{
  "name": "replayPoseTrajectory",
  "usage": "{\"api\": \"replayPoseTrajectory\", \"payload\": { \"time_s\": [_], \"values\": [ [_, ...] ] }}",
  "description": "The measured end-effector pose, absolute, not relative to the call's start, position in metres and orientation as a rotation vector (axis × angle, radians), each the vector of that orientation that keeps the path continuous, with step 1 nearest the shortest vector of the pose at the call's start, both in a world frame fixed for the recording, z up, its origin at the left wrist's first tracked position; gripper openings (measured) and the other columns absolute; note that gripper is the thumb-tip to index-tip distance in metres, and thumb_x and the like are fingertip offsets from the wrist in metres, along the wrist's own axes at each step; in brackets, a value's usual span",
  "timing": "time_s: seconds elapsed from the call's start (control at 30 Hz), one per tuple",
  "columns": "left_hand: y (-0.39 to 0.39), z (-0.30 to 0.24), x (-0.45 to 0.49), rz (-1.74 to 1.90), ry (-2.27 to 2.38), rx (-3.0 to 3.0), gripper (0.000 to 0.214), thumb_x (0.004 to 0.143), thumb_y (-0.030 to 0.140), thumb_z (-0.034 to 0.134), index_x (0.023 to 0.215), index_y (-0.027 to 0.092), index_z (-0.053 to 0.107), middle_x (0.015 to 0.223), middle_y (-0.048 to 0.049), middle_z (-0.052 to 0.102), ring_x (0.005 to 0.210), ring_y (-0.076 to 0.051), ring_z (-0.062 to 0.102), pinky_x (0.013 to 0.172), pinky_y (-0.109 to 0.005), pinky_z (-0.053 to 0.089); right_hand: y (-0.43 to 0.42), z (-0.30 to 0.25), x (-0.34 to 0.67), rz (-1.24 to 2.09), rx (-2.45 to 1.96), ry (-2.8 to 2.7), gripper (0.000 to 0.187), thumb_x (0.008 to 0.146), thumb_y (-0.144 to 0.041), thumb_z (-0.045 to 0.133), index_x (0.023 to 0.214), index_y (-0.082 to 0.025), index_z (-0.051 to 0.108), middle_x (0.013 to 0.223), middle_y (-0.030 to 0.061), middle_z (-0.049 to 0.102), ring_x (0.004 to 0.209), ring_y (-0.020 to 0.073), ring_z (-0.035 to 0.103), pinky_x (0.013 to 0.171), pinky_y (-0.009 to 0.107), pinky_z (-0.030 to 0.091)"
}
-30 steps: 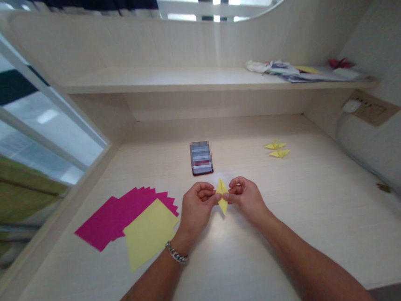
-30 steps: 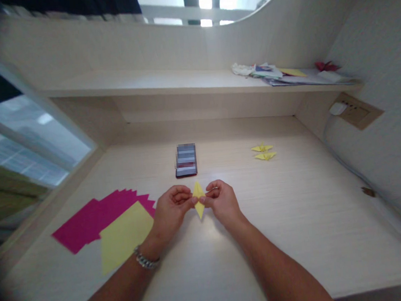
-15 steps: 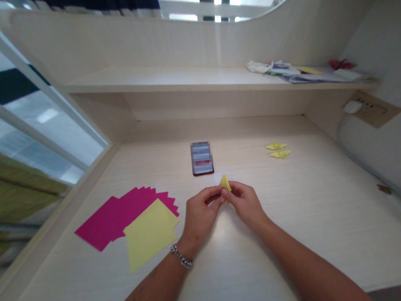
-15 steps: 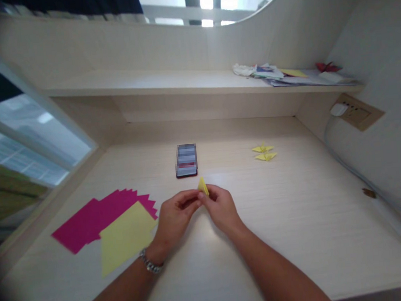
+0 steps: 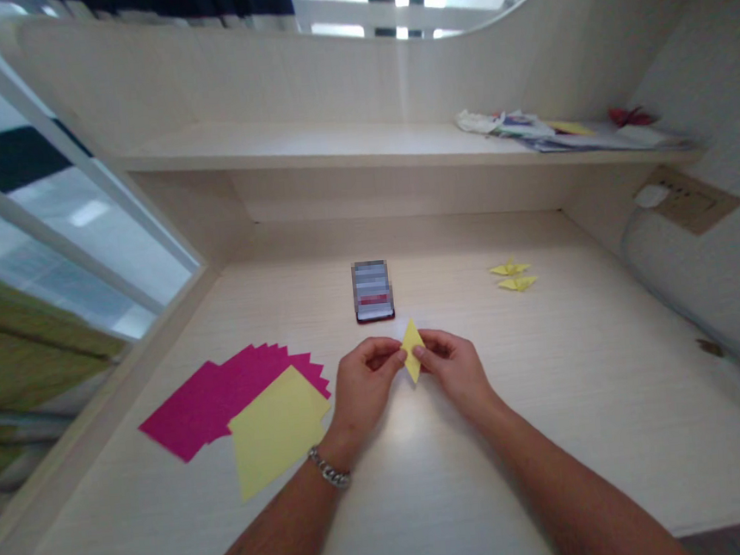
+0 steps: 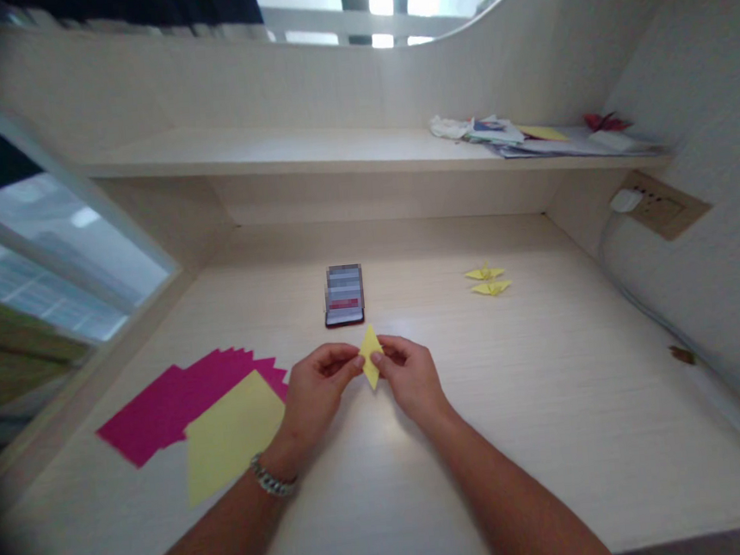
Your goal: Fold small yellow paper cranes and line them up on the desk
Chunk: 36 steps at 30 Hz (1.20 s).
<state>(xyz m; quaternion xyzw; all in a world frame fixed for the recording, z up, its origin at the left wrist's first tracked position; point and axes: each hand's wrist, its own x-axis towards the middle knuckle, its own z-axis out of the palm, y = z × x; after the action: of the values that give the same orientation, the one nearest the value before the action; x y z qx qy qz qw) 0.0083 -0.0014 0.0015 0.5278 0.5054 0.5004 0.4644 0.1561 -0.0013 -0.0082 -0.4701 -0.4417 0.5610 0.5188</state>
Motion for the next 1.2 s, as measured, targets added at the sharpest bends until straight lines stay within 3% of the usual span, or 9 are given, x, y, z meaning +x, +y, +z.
{"api": "replayPoseTrajectory", "payload": {
  "time_s": [0.13,0.4,0.6,0.8,0.97,1.2],
  "values": [
    [0.001,0.002,0.008,1.231,1.194,1.17,0.016,0.07,0.023,0.071,0.084,0.015,0.066,0.082,-0.0038,0.071,0.071,-0.016,0.067,0.07,-0.03,0.057,-0.001,-0.009,0.156,1.305,-1.101,-0.996,0.037,0.066,-0.029,0.073,0.101,-0.018,0.063,0.081,0.0049,0.069,0.07,0.0179,0.065,0.067,0.034,0.055],
    [0.001,0.002,0.007,1.216,1.178,1.195,0.02,0.069,0.025,0.072,0.086,0.015,0.069,0.085,-0.0058,0.072,0.074,-0.018,0.067,0.072,-0.033,0.057,-0.001,-0.005,0.157,1.294,-1.15,-0.982,0.026,0.062,-0.031,0.075,0.083,-0.018,0.064,0.081,0.0042,0.068,0.066,0.0163,0.064,0.064,0.033,0.056],
    [0.002,0.002,0.001,1.159,1.206,1.37,0.015,0.068,0.02,0.071,0.082,0.018,0.073,0.083,-0.0061,0.072,0.075,-0.019,0.067,0.074,-0.033,0.054,0.0,0.001,0.16,1.364,-1.123,-1.007,0.019,0.058,-0.025,0.075,0.073,-0.018,0.065,0.07,0.001,0.066,0.066,0.0152,0.062,0.07,0.033,0.054],
    [0.002,0.001,-0.001,1.185,1.218,1.57,0.012,0.071,0.015,0.064,0.074,0.022,0.074,0.087,-0.0049,0.07,0.081,-0.018,0.065,0.078,-0.031,0.051,0.0,0.001,0.16,1.488,-1.119,-0.911,0.016,0.066,-0.031,0.068,0.068,-0.015,0.068,0.071,0.0048,0.068,0.068,0.0177,0.063,0.071,0.035,0.053],
    [0.001,-0.001,0.003,1.159,1.179,1.428,0.009,0.07,0.015,0.065,0.078,0.017,0.068,0.081,-0.0041,0.068,0.075,-0.017,0.064,0.074,-0.03,0.051,0.002,-0.007,0.16,1.39,-1.202,-0.961,0.024,0.055,-0.023,0.076,0.074,-0.018,0.062,0.064,-0.0008,0.064,0.059,0.0145,0.06,0.06,0.029,0.052],
    [0.003,-0.008,0.007,1.142,1.096,1.228,0.023,0.068,0.023,0.072,0.084,0.017,0.057,0.077,-0.0027,0.067,0.07,-0.015,0.066,0.065,-0.027,0.052,0.003,-0.013,0.159,1.354,-1.2,-1.053,0.025,0.055,-0.024,0.076,0.068,-0.019,0.055,0.064,-0.0008,0.062,0.056,0.0133,0.058,0.055,0.026,0.047]
  ]
}}
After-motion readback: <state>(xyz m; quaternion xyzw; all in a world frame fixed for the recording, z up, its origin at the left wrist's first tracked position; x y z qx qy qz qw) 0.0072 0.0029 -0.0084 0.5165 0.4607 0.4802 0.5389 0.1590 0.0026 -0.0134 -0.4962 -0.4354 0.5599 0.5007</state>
